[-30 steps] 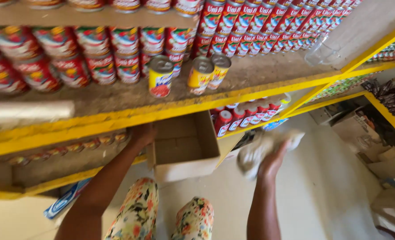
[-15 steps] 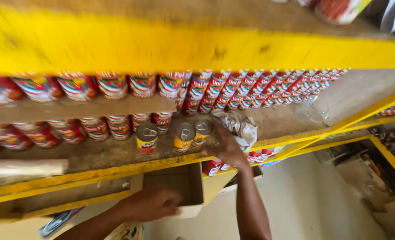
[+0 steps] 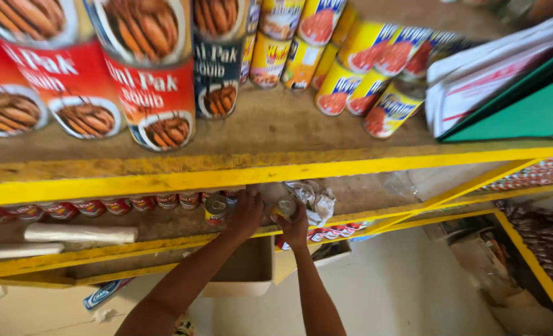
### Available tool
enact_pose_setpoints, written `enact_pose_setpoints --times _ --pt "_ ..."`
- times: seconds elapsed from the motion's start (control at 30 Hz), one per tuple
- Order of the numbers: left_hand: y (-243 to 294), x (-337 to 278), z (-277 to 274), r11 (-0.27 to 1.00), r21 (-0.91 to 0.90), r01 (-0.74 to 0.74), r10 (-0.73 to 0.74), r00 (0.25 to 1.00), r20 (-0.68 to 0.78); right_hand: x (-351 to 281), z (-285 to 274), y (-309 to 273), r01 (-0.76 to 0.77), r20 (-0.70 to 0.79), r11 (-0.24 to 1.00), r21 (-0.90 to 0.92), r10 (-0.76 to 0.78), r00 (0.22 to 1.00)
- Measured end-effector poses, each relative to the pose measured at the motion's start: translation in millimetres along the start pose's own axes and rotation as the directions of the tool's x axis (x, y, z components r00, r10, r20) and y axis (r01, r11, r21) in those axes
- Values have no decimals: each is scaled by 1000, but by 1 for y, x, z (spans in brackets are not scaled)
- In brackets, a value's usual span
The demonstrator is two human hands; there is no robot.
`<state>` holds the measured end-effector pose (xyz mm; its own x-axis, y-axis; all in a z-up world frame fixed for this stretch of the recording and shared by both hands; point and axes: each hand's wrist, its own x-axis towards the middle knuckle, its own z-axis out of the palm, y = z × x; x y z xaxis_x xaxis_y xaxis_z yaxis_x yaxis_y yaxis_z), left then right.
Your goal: Wiping dust off canned goods with a cloth and organizing them on shelves and into a box.
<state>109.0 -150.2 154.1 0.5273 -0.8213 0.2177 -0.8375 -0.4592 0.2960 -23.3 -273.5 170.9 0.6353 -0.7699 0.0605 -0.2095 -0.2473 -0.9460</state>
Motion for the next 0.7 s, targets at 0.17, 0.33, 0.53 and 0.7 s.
enact_pose_setpoints --times 0.17,0.33,0.53,0.7 --pt "35 -28 -66 999 38 11 -11 1000 8 -37 -50 -29 -46 -157 968 246 86 984" --pt "95 -78 -279 889 -440 -126 316 864 391 -107 -119 -190 -200 -142 970 139 219 965" --pt "119 -96 -465 764 -548 -341 567 761 316 -100 -202 -252 153 193 814 561 -308 931" --pt "121 -95 -570 753 -423 -505 581 811 66 -78 -198 -391 302 177 744 597 -489 854"
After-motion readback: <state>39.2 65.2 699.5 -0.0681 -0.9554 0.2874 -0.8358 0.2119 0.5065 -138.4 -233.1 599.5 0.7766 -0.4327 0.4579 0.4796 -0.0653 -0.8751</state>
